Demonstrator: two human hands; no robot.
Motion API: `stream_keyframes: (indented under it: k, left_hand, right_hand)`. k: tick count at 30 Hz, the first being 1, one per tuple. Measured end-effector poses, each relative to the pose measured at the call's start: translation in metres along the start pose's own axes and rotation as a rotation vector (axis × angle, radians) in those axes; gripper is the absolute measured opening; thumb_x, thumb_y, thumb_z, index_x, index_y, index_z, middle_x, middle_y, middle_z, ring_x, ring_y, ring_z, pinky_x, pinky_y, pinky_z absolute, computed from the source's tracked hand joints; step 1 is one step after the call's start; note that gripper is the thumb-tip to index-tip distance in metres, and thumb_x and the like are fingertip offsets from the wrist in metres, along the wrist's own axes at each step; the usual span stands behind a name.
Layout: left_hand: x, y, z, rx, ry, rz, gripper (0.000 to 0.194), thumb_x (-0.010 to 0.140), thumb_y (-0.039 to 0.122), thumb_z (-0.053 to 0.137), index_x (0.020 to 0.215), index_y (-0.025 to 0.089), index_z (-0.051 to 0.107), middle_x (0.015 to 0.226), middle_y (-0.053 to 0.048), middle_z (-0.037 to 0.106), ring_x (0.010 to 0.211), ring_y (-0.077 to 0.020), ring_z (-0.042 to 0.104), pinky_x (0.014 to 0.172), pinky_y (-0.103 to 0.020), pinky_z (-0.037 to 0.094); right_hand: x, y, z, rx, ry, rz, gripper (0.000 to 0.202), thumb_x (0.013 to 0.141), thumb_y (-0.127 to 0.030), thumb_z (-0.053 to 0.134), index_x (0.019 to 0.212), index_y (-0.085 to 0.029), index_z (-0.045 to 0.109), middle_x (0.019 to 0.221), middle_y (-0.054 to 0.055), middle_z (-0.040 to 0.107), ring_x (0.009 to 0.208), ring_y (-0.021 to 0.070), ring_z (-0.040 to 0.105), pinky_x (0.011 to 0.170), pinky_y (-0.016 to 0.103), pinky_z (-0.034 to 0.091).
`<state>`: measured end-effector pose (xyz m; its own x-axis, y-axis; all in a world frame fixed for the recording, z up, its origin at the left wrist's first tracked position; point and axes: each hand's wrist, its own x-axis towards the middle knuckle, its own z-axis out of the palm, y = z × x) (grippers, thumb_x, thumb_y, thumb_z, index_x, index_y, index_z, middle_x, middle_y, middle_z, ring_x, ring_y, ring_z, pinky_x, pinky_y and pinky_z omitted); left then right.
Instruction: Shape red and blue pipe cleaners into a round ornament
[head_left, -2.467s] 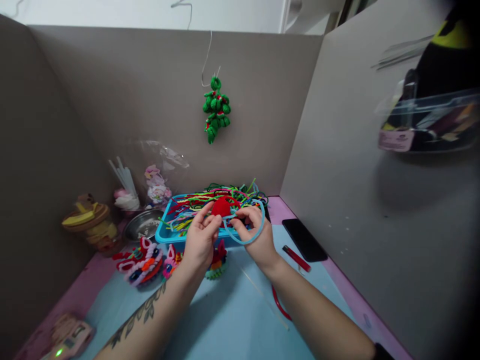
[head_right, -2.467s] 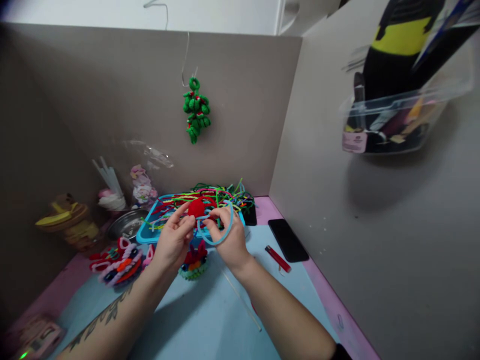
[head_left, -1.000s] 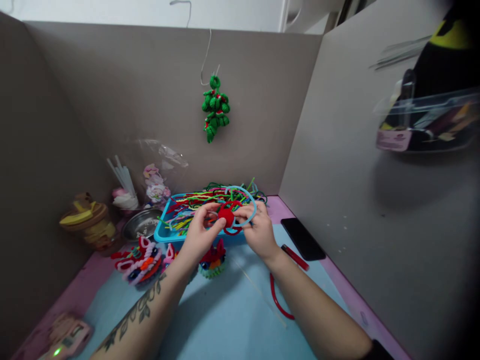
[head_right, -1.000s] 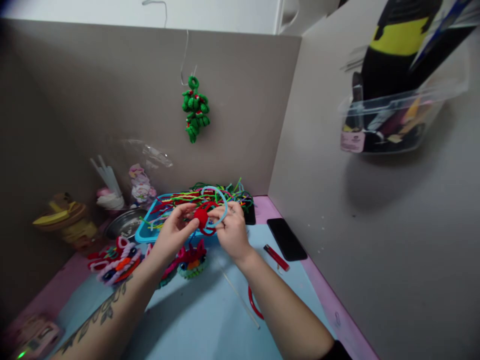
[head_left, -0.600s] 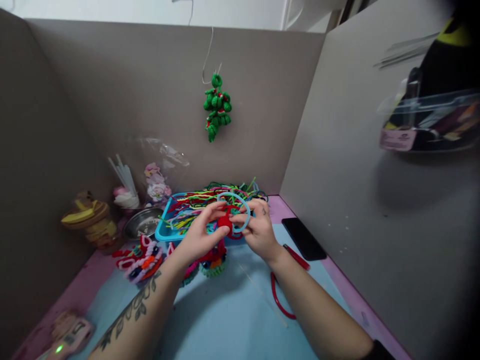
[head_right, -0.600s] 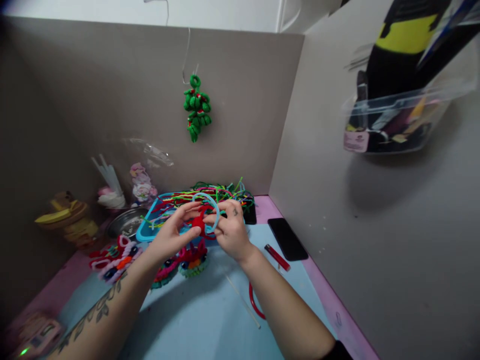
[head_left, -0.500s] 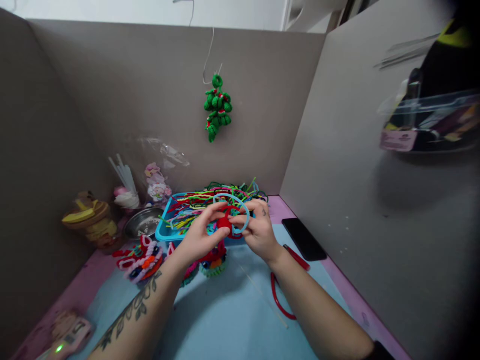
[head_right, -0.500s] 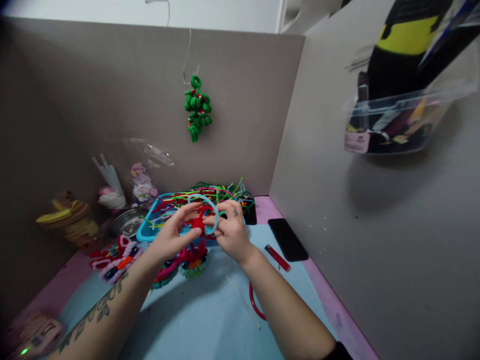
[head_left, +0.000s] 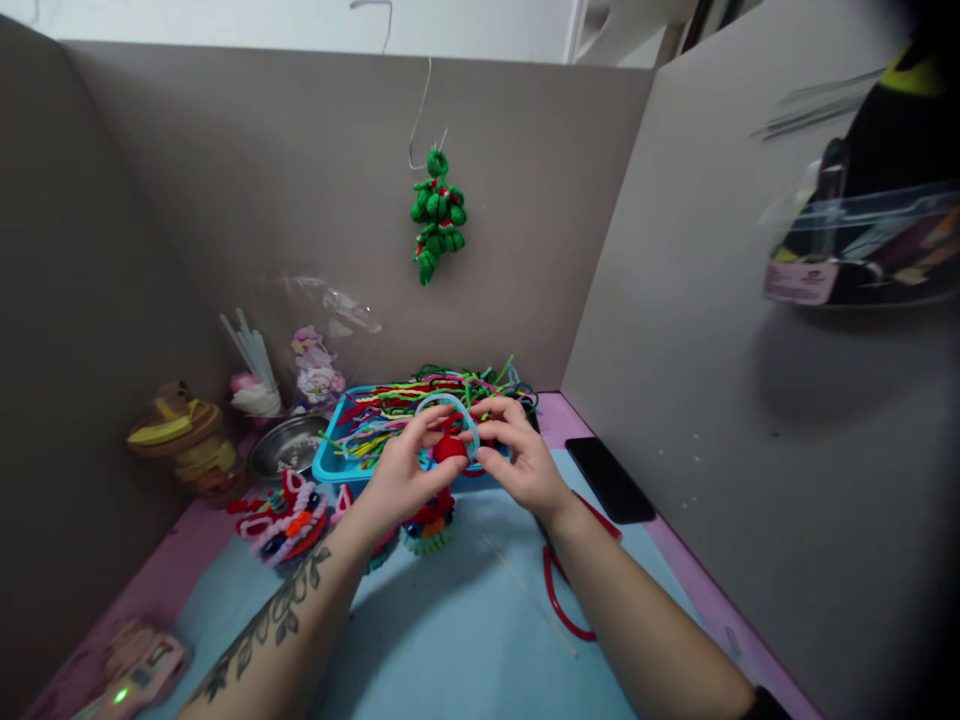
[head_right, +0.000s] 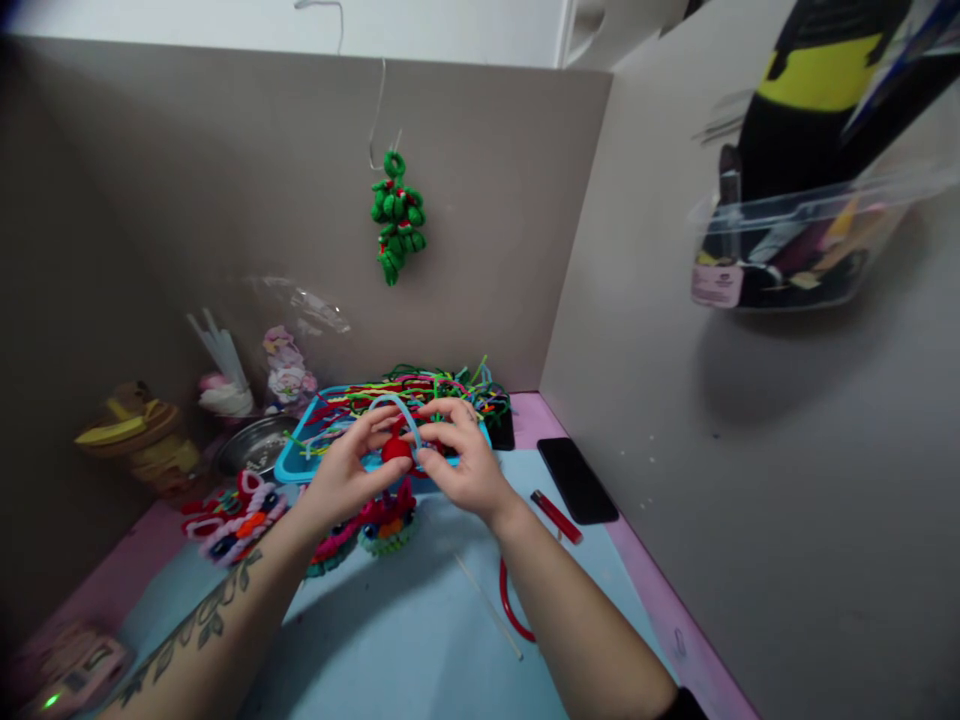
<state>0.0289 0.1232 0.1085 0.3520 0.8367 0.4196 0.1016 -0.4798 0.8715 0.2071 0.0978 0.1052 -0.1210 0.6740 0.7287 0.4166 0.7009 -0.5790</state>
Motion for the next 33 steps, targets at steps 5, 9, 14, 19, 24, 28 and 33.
stream_keyframes:
  k: [5, 9, 14, 19, 24, 28, 33]
  left_hand:
    - [-0.001, 0.001, 0.002, 0.070, 0.047, 0.017, 0.053, 0.065, 0.018, 0.070, 0.116, 0.024, 0.060, 0.102, -0.006, 0.067, 0.087, -0.0202, 0.063, 0.083, -0.032, 0.045]
    - [0.000, 0.006, 0.003, 0.219, -0.051, 0.150, 0.030, 0.070, 0.017, 0.063, 0.098, 0.024, 0.069, 0.090, -0.006, 0.068, 0.086, -0.0218, 0.059, 0.082, -0.034, 0.044]
    - [0.001, 0.004, 0.006, 0.390, -0.204, 0.338, 0.022, 0.072, 0.011, 0.058, 0.080, 0.026, 0.071, 0.072, -0.004, 0.068, 0.083, -0.0221, 0.058, 0.081, -0.034, 0.043]
    - [0.000, 0.001, 0.006, 0.445, -0.298, 0.340, 0.023, 0.068, 0.009, 0.059, 0.078, 0.027, 0.071, 0.075, -0.004, 0.069, 0.091, -0.0243, 0.059, 0.086, -0.037, 0.042]
    - [0.000, 0.006, 0.001, 0.217, -0.184, 0.121, 0.035, 0.070, 0.020, 0.065, 0.105, 0.026, 0.067, 0.094, -0.006, 0.067, 0.089, -0.0226, 0.059, 0.083, -0.034, 0.044]
    - [0.000, 0.007, -0.002, -0.078, -0.169, -0.100, 0.050, 0.073, 0.028, 0.066, 0.121, 0.021, 0.053, 0.083, -0.004, 0.062, 0.073, -0.0164, 0.056, 0.069, -0.027, 0.044]
    - [0.000, 0.007, -0.002, -0.251, -0.187, -0.195, 0.054, 0.078, 0.035, 0.062, 0.126, 0.018, 0.042, 0.082, -0.003, 0.057, 0.072, -0.0137, 0.054, 0.068, -0.025, 0.042]
  right_hand:
    - [0.001, 0.003, -0.002, 0.080, 0.054, 0.081, 0.010, 0.079, -0.027, 0.062, 0.073, -0.022, 0.067, 0.103, 0.007, 0.056, 0.107, 0.0222, 0.053, 0.092, 0.041, 0.043]
    - [0.000, -0.001, -0.004, 0.132, 0.057, 0.098, 0.013, 0.079, -0.031, 0.063, 0.071, -0.021, 0.067, 0.104, 0.007, 0.056, 0.104, 0.0220, 0.054, 0.087, 0.039, 0.046]
    - [-0.001, -0.008, -0.005, 0.106, 0.025, 0.095, 0.014, 0.079, -0.028, 0.062, 0.068, -0.021, 0.065, 0.103, 0.007, 0.055, 0.104, 0.0214, 0.052, 0.088, 0.038, 0.045]
    - [0.000, -0.006, -0.002, 0.094, 0.101, 0.149, 0.014, 0.080, -0.030, 0.063, 0.070, -0.021, 0.066, 0.100, 0.005, 0.055, 0.100, 0.0194, 0.054, 0.092, 0.038, 0.043]
    - [0.001, -0.002, -0.003, 0.083, 0.071, 0.169, 0.017, 0.084, -0.034, 0.058, 0.093, -0.024, 0.068, 0.111, 0.007, 0.056, 0.111, 0.0210, 0.052, 0.099, 0.042, 0.039]
    - [0.004, 0.001, -0.007, 0.064, 0.039, 0.176, 0.018, 0.084, -0.035, 0.057, 0.095, -0.024, 0.067, 0.117, 0.008, 0.055, 0.115, 0.0229, 0.050, 0.101, 0.045, 0.036]
    - [0.004, 0.000, -0.010, 0.023, -0.018, 0.210, 0.014, 0.077, -0.030, 0.065, 0.090, -0.024, 0.067, 0.126, 0.008, 0.050, 0.124, 0.0254, 0.043, 0.104, 0.046, 0.032]
